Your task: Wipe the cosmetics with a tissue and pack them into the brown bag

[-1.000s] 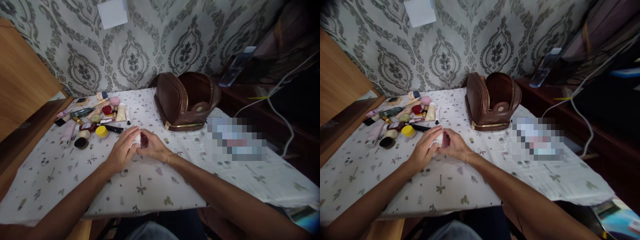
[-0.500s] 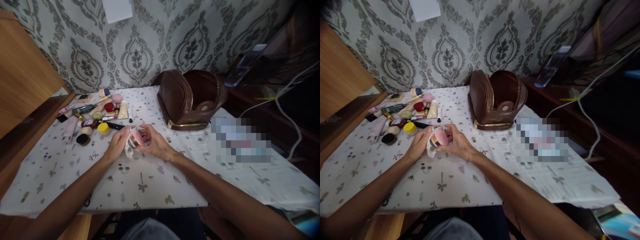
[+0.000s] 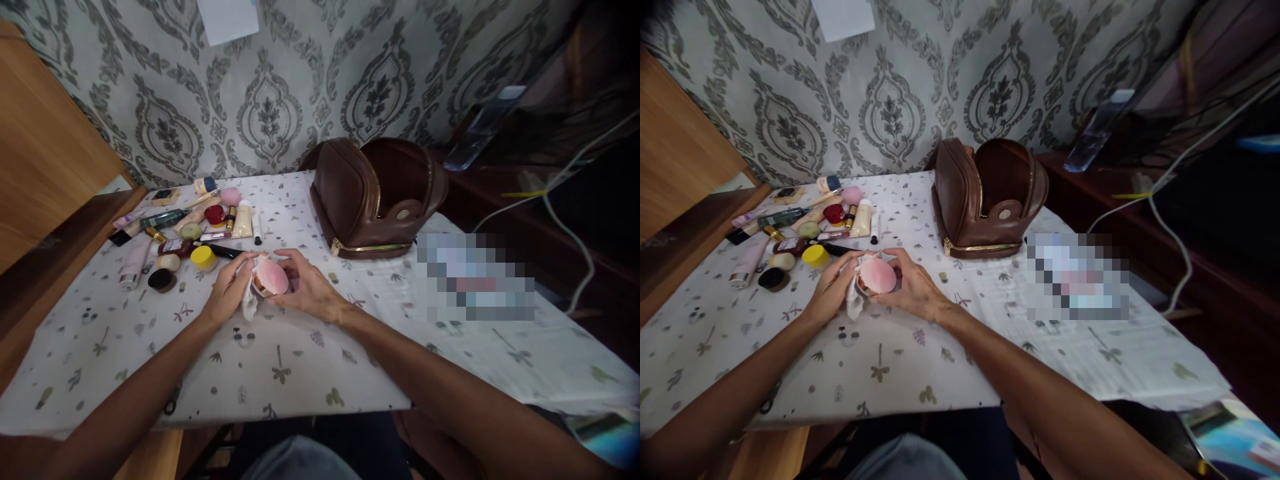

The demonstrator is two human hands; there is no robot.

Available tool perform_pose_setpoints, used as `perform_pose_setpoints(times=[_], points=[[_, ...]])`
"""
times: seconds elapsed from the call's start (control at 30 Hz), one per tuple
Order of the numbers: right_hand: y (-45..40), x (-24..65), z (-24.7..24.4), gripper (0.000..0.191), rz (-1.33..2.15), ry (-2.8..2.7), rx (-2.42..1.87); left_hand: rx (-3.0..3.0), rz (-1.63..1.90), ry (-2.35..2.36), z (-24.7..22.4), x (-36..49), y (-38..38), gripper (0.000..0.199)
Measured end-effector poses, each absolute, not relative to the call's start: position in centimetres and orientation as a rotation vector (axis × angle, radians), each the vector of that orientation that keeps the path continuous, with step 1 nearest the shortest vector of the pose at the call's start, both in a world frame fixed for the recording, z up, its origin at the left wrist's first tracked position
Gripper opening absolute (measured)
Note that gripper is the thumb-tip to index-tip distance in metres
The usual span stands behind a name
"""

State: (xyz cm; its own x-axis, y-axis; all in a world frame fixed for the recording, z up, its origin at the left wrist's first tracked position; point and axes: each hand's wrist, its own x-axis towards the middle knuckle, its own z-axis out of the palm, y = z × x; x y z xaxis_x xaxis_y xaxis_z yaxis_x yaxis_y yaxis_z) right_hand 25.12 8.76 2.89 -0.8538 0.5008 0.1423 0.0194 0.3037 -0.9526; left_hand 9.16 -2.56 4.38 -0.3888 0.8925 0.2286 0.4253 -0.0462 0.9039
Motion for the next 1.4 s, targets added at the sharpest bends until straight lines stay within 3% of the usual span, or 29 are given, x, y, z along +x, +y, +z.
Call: perform_pose_setpoints(times=[0.57, 0.83, 1.4], points=[[9.0, 24.4, 1.6, 0.091, 1.517, -1.926, -0.488, 1.513, 1.356, 1.945, 4.4, 9.0, -2.7, 0.045], [9.0, 24.3, 2.1, 0.067, 1.536, -1.932, -0.551, 1.662, 1.301, 2.041, 4.0, 9.3, -2.8, 0.041], [8.7, 24.5, 2.6, 0.055, 1.457, -2.085, -0.462, 1.922, 1.211, 1.905, 3.6, 9.8, -2.8, 0.039]])
